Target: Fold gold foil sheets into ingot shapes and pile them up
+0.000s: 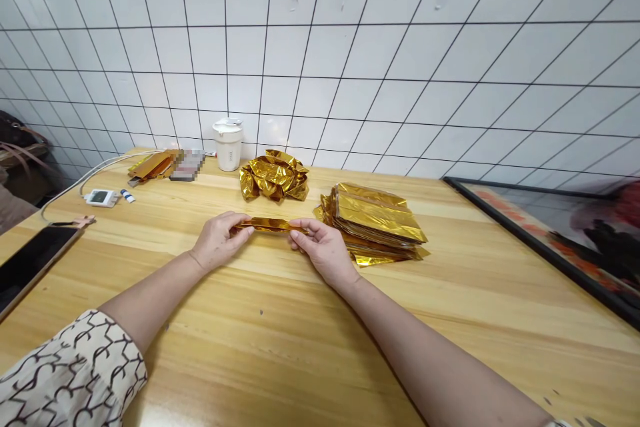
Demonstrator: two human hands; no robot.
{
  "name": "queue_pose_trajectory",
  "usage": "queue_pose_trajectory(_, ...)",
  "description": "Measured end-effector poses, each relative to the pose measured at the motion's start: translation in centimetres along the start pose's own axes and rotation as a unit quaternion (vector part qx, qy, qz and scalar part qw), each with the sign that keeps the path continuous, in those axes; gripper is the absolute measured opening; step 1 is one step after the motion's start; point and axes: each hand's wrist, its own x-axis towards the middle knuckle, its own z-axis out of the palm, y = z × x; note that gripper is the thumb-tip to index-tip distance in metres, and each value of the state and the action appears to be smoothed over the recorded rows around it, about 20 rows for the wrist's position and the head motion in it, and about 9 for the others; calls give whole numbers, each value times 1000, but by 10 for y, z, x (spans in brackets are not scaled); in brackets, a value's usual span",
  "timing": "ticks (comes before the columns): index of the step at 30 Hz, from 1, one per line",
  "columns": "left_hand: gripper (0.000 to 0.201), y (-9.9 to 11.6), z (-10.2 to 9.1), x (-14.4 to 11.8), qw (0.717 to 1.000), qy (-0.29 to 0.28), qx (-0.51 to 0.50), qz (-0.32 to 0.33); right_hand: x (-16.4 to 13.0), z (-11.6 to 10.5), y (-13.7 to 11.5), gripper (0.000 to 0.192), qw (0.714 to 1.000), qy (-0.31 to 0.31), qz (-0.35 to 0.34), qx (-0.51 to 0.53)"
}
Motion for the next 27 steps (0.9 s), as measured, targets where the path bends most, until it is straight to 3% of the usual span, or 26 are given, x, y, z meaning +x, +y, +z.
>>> queue_pose_trajectory(6, 19, -3, 2, 0, 999, 21, -22, -15, -1, 1, 4, 27, 998, -1, -26, -55)
queue_pose_trajectory(19, 19, -7, 3, -1, 999, 30, 41, 13, -2, 5, 11, 16, 988, 12, -58, -144)
queue_pose_trajectory(27, 16, -6, 2, -1, 999, 30, 38, -16, -7, 3, 6, 18, 942, -6, -119, -313)
